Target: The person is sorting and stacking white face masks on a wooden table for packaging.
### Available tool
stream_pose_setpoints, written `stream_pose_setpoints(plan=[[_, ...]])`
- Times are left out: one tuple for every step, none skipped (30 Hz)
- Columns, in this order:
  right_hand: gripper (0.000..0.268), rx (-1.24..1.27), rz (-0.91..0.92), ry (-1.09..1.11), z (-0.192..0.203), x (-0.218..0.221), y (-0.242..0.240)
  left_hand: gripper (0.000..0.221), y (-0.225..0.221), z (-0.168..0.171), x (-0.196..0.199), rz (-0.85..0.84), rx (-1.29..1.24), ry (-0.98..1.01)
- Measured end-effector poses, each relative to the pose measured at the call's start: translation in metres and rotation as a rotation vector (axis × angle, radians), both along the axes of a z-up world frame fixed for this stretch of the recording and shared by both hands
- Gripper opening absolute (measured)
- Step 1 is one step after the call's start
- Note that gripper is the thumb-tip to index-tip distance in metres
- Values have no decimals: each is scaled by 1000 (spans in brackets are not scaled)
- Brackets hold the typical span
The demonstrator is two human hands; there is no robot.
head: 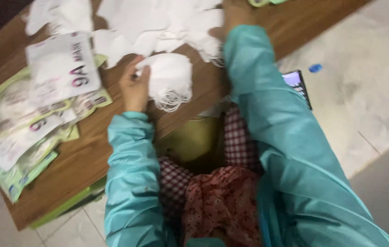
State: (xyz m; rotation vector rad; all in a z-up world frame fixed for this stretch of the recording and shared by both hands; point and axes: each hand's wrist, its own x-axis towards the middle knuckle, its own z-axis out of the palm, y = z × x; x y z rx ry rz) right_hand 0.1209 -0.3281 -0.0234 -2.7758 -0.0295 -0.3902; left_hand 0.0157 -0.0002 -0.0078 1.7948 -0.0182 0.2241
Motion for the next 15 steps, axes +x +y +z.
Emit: stream_pose_setpoints(plan=[[65, 1, -35, 7, -8, 5, 4, 30, 2, -6, 2, -35, 1, 7], [66, 44, -80, 17, -16, 12, 6, 29, 4, -12, 6, -19, 158, -112], [68, 89, -124, 28, -25, 18, 9, 30, 6, -18, 8, -4, 314, -234], [68, 93, -157, 37, -21, 13, 11, 30, 6, -24, 9, -39, 314, -228], [65, 149, -159, 113, -16, 12, 15, 25, 8, -29, 11, -21, 385, -273], [62, 207, -159, 186, -10, 11, 20, 20, 10, -34, 13, -4, 456, -319], [62, 212, -178, 188, -12, 14, 22, 20, 8, -31, 11, -23, 456, -320], [65, 177, -213, 210, -13, 17, 26, 21, 6, -28, 10, -6, 481, -277], [68, 143, -242, 229, -14, 21, 31, 22, 6, -24, 8, 18, 507, -236], [68, 148, -255, 230, -12, 18, 31, 22, 7, -29, 9, 4, 510, -238], [72, 193, -273, 227, -8, 17, 33, 23, 9, -33, 10, 11, 506, -275], [77, 238, -290, 223, -5, 16, 36, 24, 12, -36, 11, 18, 503, -312], [77, 240, -294, 219, -9, 18, 37, 24, 11, -37, 12, 14, 503, -316], [75, 195, -341, 161, -13, 20, 40, 24, 11, -38, 13, 29, 509, -327], [73, 150, -383, 104, -17, 22, 45, 24, 12, -40, 12, 47, 517, -337]])
